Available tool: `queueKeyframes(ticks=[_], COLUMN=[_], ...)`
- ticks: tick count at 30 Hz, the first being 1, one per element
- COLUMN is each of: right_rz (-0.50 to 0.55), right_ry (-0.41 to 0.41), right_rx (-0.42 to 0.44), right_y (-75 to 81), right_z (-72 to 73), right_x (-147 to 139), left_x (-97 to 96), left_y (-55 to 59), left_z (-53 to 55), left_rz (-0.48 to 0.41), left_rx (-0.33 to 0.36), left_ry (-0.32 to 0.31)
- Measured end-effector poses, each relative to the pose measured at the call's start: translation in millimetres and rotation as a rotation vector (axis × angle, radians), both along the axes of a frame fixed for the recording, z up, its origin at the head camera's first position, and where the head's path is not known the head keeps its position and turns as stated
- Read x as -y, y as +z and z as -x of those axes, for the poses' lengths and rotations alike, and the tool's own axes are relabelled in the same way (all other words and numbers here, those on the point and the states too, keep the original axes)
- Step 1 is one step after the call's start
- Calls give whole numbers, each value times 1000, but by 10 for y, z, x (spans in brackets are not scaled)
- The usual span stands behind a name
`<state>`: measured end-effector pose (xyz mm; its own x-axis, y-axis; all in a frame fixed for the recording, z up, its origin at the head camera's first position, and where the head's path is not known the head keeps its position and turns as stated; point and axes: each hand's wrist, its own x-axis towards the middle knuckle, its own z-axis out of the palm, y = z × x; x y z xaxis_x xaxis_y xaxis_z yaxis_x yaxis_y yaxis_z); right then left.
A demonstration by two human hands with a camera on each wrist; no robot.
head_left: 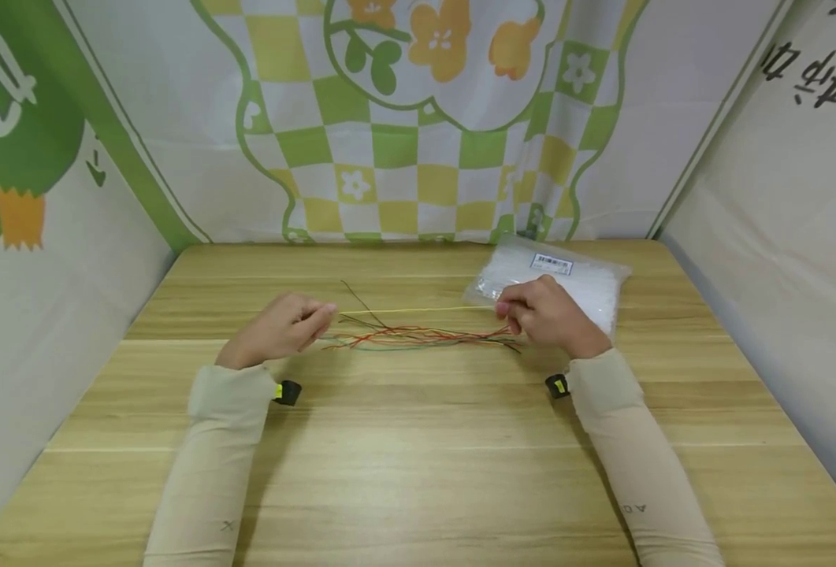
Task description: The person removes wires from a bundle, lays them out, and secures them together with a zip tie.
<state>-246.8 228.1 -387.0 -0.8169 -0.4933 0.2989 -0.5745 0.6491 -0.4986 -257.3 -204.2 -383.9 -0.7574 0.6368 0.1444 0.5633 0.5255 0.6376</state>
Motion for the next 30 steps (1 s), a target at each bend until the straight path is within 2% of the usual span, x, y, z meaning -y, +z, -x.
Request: queueKeyframes(ticks=[4,9,13,22,30], right_rz=[-83,-182,-241,-336,-366], right_ry=[3,-50,-79,-85,-76], right_rx=[20,54,52,128,101], right_y=[-47,-59,-47,-64,-146], right_z=[39,40,41,11,15], right_x=[-6,-12,-2,75,124], left_x=[-17,-67,-109,-137,-164], left_y=[-54,-77,-81,-181,-211], left_z=[41,53,51,43,38], left_rz=[84,146,184,220,242], left_rx=[-41,25,24,6,18], left_ry=[1,-6,0,64,112])
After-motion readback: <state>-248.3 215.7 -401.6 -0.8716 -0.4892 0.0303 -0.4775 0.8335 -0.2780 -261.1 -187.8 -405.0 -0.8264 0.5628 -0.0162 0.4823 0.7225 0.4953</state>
